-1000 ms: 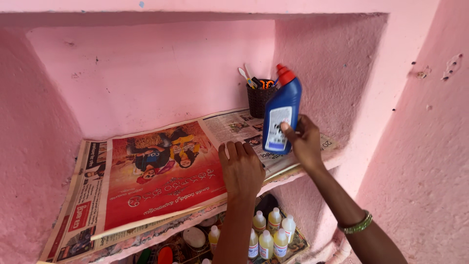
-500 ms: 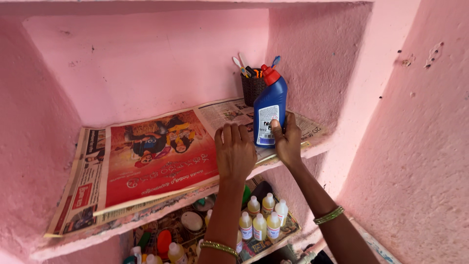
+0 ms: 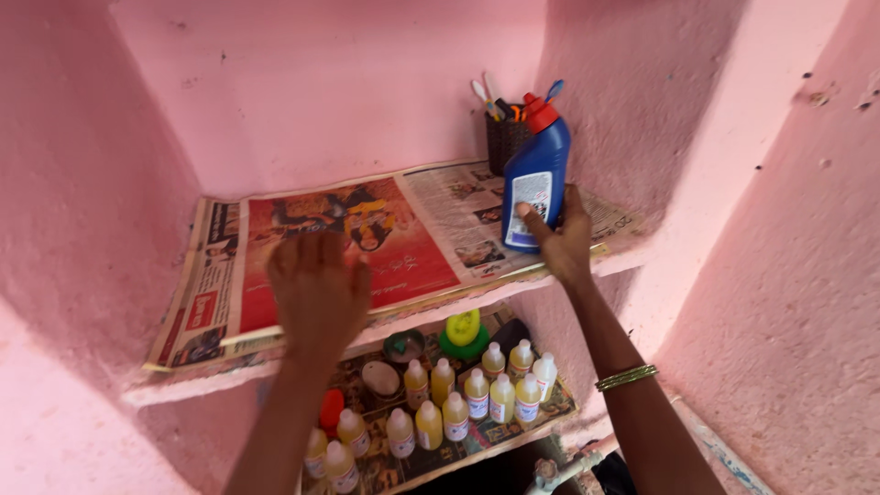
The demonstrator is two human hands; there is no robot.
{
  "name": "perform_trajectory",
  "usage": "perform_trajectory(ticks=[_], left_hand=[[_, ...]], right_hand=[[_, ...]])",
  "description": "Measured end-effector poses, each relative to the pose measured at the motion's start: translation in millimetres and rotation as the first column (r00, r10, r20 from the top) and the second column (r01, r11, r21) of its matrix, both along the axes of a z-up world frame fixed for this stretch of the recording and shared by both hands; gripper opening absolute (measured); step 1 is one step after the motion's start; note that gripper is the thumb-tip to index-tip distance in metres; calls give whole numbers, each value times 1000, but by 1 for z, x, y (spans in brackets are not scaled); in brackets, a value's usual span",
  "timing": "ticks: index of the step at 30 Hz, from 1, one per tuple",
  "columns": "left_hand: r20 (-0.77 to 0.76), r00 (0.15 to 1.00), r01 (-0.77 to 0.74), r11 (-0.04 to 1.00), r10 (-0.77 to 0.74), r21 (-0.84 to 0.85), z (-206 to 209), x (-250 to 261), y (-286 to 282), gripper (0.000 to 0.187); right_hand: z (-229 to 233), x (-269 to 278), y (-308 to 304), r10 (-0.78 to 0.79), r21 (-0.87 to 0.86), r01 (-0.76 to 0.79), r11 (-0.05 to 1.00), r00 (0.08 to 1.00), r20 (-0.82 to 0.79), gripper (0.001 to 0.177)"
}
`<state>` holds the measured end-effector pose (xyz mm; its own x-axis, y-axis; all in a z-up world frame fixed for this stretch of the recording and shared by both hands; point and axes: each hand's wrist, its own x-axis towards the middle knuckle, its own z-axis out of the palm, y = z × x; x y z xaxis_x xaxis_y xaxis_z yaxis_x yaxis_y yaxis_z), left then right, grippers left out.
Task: The person organizes toiletries on two wall-mounted shelves by moving bottles of liquid, tubes of cream, a mirror, and a container of brushes and scissors.
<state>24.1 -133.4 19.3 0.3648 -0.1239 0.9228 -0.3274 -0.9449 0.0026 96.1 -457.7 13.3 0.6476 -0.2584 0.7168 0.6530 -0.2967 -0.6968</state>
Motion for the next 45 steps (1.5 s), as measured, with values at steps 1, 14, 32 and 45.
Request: perform_trajectory(ticks=[1, 14, 32, 45], left_hand=[[-16, 999, -45, 999, 46, 21, 0, -5, 16, 29], [-149, 989, 7, 991, -27, -132, -20, -19, 88, 28], [-334, 936, -163, 978, 112, -129, -28, -11, 88, 23], [-324, 940, -161, 974, 102, -158, -27, -11, 87, 22]], right_hand=[[-1, 1, 0, -17, -6, 17, 1000, 1000, -6, 44], [-27, 15, -8, -23, -104, 44, 994, 981, 193, 32], [-237, -146, 163, 223, 33, -228, 973, 895, -387, 24], [-447, -102, 270, -158, -175, 65, 983, 785, -599, 38]])
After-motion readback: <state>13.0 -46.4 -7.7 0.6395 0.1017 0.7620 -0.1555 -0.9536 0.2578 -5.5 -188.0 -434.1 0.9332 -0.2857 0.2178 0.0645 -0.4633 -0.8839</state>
